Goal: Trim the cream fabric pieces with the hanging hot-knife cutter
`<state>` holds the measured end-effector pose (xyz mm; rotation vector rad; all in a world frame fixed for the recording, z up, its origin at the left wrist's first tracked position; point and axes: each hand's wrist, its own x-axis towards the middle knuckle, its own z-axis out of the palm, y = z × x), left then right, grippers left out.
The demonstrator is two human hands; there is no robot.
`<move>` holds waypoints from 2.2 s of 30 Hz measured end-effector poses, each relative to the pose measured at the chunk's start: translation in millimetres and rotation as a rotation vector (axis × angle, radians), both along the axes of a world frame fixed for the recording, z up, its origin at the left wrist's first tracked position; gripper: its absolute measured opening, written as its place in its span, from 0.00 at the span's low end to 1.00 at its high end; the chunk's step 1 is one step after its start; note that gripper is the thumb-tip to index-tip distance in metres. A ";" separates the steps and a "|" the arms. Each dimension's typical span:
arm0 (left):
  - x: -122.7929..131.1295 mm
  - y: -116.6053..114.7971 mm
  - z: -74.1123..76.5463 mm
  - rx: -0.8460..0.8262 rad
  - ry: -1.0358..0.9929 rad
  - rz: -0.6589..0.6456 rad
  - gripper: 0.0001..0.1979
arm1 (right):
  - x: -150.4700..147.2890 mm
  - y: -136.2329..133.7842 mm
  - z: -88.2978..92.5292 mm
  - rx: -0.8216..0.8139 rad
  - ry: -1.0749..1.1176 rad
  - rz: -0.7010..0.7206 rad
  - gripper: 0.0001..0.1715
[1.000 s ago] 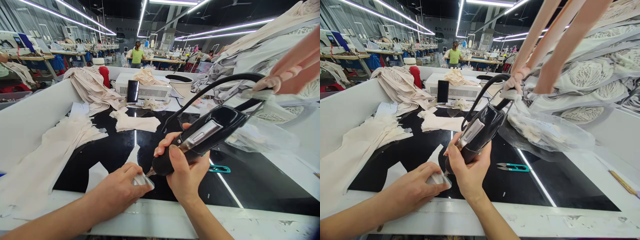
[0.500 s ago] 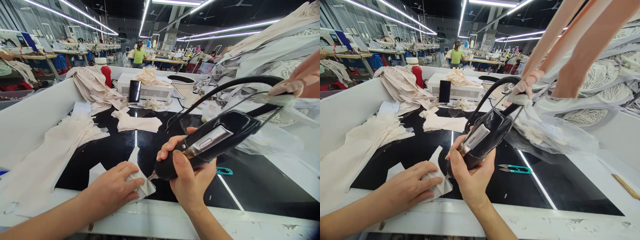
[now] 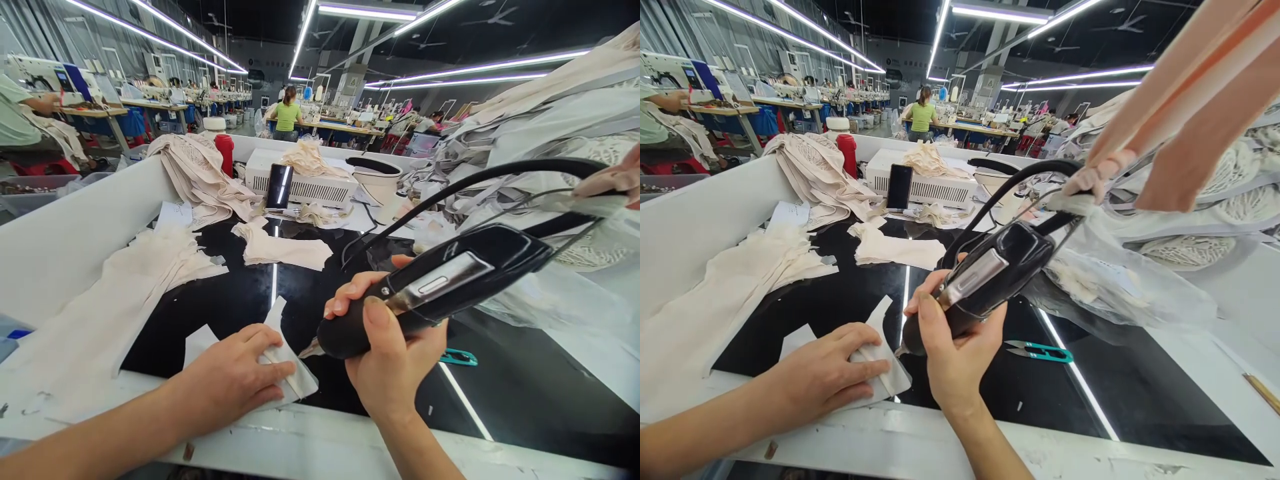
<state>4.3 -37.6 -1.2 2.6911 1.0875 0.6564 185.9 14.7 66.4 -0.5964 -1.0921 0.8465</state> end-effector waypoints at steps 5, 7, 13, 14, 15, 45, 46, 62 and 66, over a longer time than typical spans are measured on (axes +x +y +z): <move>1.2 -0.1 1.0 0.005 -0.005 -0.002 0.13 | -3.7 3.4 -4.5 0.000 -0.012 0.020 0.24; 1.8 0.0 1.4 0.006 -0.004 -0.001 0.13 | -4.6 4.1 -6.2 0.003 -0.016 0.031 0.23; 2.7 -0.1 1.6 0.005 -0.001 0.004 0.14 | -7.3 8.4 -6.4 0.011 -0.010 0.035 0.21; 2.7 -0.2 1.7 0.001 -0.001 0.007 0.14 | -8.0 9.5 -6.5 0.018 -0.001 0.035 0.22; 2.8 -0.3 2.0 -0.001 0.000 0.010 0.15 | -8.8 10.6 -6.9 0.025 0.006 0.037 0.22; -28.6 59.8 7.9 -0.090 0.015 -0.184 0.27 | -13.5 6.3 -6.3 0.024 -0.019 0.058 0.18; -30.5 58.9 8.6 -0.091 0.018 -0.187 0.27 | -13.8 5.7 -5.8 0.027 -0.023 0.055 0.18; -39.2 50.0 4.0 -0.003 0.120 -0.186 0.33 | -14.5 9.5 -4.7 0.006 -0.005 0.028 0.23; -38.0 49.8 3.2 -0.025 0.125 -0.173 0.34 | -18.6 15.6 -4.0 0.017 -0.006 0.017 0.25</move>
